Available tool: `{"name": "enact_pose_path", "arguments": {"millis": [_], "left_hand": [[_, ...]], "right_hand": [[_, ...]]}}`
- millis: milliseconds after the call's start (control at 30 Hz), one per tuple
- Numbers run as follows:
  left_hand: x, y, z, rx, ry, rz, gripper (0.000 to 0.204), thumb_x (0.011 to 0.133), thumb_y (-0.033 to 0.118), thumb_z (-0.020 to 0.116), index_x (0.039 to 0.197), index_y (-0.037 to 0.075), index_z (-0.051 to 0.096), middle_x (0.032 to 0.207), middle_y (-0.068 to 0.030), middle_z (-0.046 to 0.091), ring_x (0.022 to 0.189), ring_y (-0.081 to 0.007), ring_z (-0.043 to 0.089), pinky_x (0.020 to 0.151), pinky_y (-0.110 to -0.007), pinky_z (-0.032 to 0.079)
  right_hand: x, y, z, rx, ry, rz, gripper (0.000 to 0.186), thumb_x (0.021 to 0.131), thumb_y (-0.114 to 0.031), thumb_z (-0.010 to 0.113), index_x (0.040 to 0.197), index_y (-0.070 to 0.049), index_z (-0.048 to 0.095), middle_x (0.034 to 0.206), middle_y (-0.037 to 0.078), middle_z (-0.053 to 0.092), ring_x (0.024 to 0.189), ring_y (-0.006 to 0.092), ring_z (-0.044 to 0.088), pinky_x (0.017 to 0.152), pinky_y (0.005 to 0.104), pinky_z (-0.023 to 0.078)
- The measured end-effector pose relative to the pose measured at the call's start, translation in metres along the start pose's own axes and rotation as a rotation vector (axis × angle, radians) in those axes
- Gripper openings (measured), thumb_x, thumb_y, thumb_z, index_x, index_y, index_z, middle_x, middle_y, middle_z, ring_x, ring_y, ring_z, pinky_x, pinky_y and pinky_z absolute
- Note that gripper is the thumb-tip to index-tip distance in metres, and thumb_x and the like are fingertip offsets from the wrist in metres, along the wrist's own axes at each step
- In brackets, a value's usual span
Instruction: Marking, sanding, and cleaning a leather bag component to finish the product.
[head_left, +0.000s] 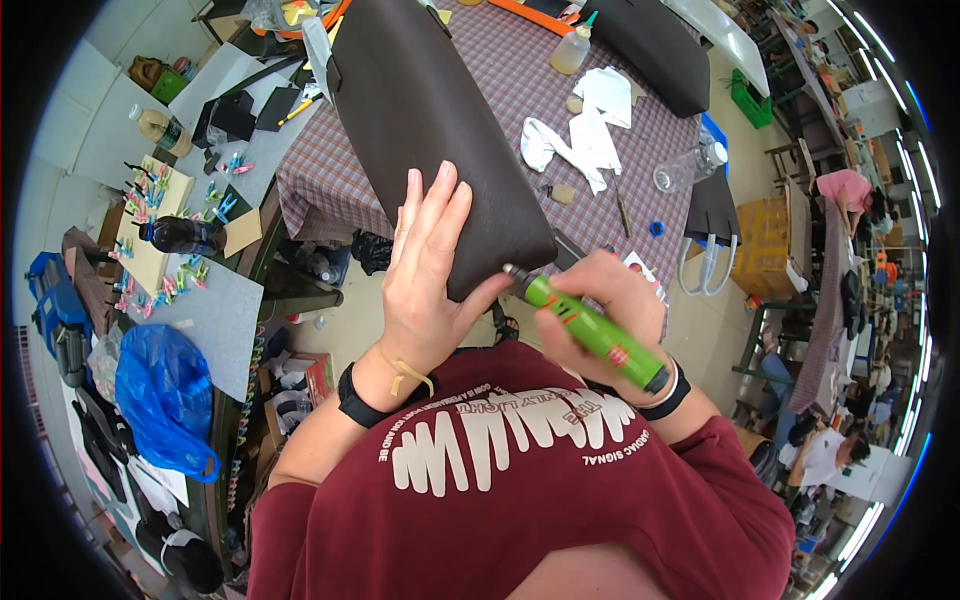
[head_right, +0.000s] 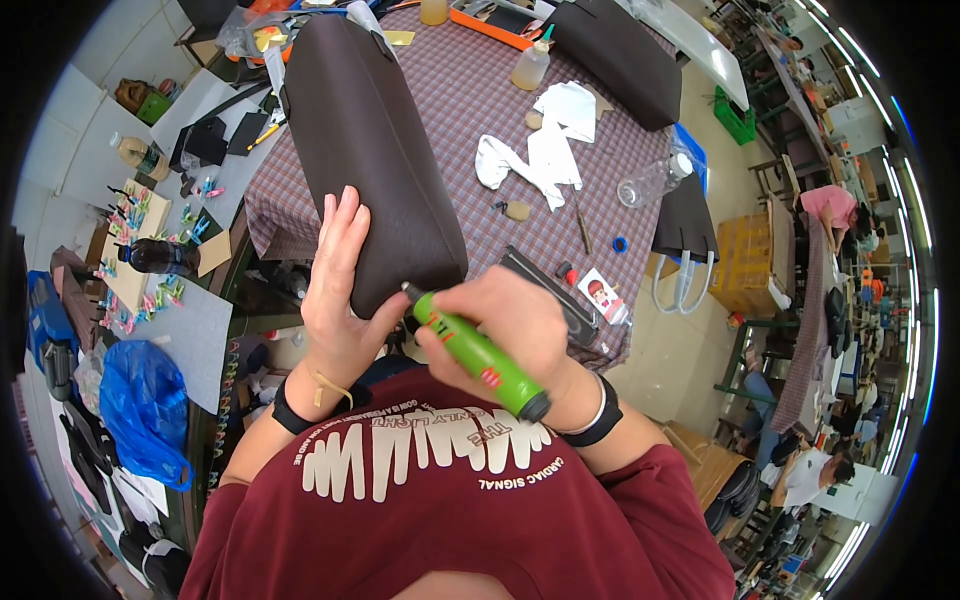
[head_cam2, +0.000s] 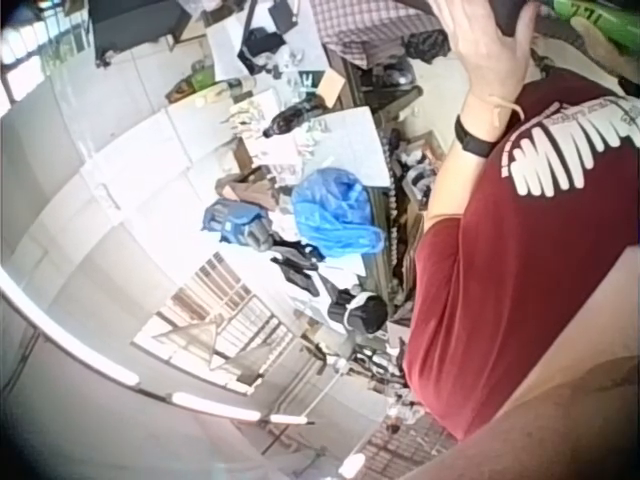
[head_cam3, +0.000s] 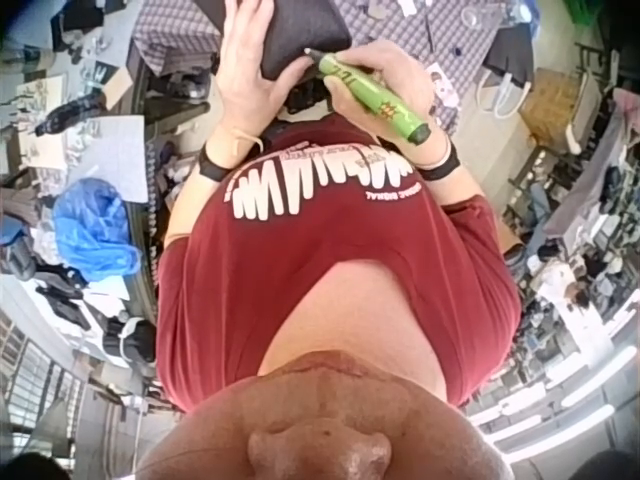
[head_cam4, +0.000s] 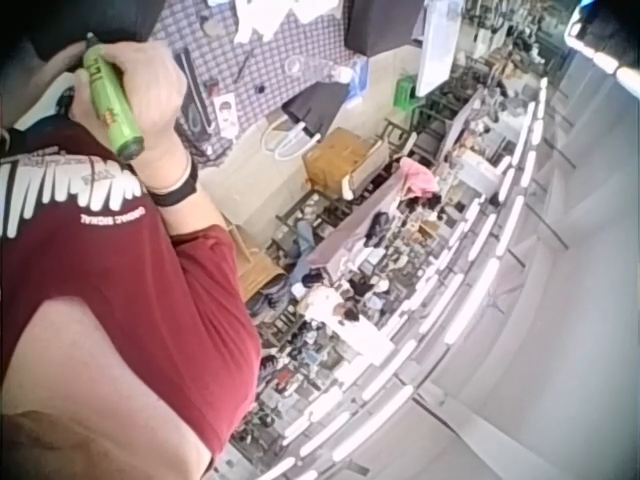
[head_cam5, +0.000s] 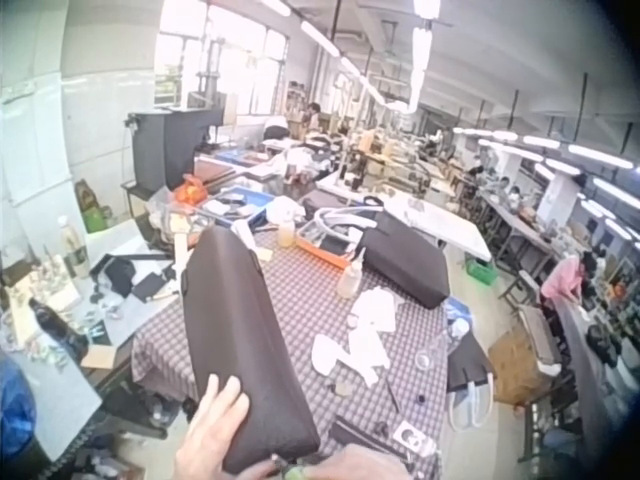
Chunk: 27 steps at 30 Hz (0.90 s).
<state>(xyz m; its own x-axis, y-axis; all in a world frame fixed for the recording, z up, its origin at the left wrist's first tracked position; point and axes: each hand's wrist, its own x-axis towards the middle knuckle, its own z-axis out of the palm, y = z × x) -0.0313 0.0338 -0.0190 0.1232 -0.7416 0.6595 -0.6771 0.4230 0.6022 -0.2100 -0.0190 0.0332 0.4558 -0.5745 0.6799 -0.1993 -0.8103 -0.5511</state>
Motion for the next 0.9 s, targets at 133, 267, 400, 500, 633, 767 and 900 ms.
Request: {"name": "enact_pose_path", "arguments": {"millis": [133,267,400,500,633,767,900], "left_hand": [[0.0004,0.0012,-0.0006,0.0,0.005,-0.009,0.091,0.056,0.005,0.086,0.137,0.0,0.044,0.142,-0.0246,0.043,0.132,-0.0503,0.037,0.108,-0.054,0.034],[0.0017,0.0008,0.001,0.003,0.017,0.0,0.092,0.054,0.003,0.086,0.137,0.0,0.044,0.143,-0.0245,0.042,0.132,-0.0501,0.036,0.108,-0.054,0.034],[0.0003,-0.0005,0.0002,0.007,-0.005,-0.008,0.091,0.056,0.006,0.086,0.137,-0.001,0.044,0.142,-0.0245,0.043,0.132,-0.05,0.037,0.108,-0.054,0.034],[0.0004,0.0005,-0.0002,0.009,0.013,-0.008,0.092,0.054,0.003,0.086,0.137,-0.001,0.044,0.142,-0.0244,0.043,0.132,-0.0501,0.036,0.108,-0.054,0.034],[-0.0002,-0.0001,-0.0013,0.007,0.004,-0.012,0.087,0.057,-0.002,0.08,0.136,-0.001,0.045,0.144,-0.0243,0.041,0.135,-0.0468,0.035,0.11,-0.051,0.033],[-0.0021,0.0014,-0.004,0.001,-0.02,-0.028,0.085,0.06,-0.003,0.079,0.137,-0.002,0.044,0.146,-0.0244,0.039,0.137,-0.0435,0.033,0.112,-0.047,0.031],[-0.0015,0.0015,-0.0025,0.004,-0.003,-0.025,0.086,0.057,-0.008,0.075,0.137,-0.001,0.044,0.146,-0.0243,0.039,0.138,-0.0436,0.032,0.112,-0.047,0.031]], "right_hand": [[0.0005,-0.0048,0.0029,0.001,-0.039,0.007,0.028,0.064,-0.004,0.079,0.088,-0.005,0.064,0.071,0.006,0.062,0.055,0.021,0.058,0.05,0.0295,0.047],[0.0036,-0.0047,0.0045,-0.017,-0.018,0.01,0.03,0.062,-0.003,0.079,0.088,-0.006,0.065,0.071,0.006,0.062,0.056,0.0209,0.06,0.05,0.0297,0.047],[0.0046,-0.0036,0.0081,0.038,-0.027,-0.027,0.033,0.06,-0.003,0.079,0.09,-0.006,0.065,0.071,0.006,0.062,0.056,0.0208,0.059,0.049,0.0294,0.047],[0.0048,-0.0041,0.0073,0.004,-0.039,0.002,0.034,0.06,-0.003,0.079,0.09,-0.006,0.064,0.071,0.005,0.062,0.056,0.0206,0.06,0.049,0.0294,0.047],[0.0067,-0.004,0.0098,0.008,-0.027,-0.014,0.03,0.061,-0.004,0.078,0.087,-0.006,0.065,0.072,0.004,0.063,0.056,0.0208,0.059,0.05,0.0297,0.047],[0.0069,-0.0061,0.0072,0.041,-0.086,-0.075,0.03,0.062,-0.004,0.079,0.089,-0.005,0.065,0.072,0.005,0.063,0.056,0.0211,0.059,0.05,0.0299,0.047],[0.0032,-0.0051,0.0054,-0.003,-0.066,-0.004,0.031,0.063,-0.005,0.079,0.091,-0.004,0.064,0.072,0.006,0.063,0.055,0.0218,0.059,0.05,0.03,0.047]]}}
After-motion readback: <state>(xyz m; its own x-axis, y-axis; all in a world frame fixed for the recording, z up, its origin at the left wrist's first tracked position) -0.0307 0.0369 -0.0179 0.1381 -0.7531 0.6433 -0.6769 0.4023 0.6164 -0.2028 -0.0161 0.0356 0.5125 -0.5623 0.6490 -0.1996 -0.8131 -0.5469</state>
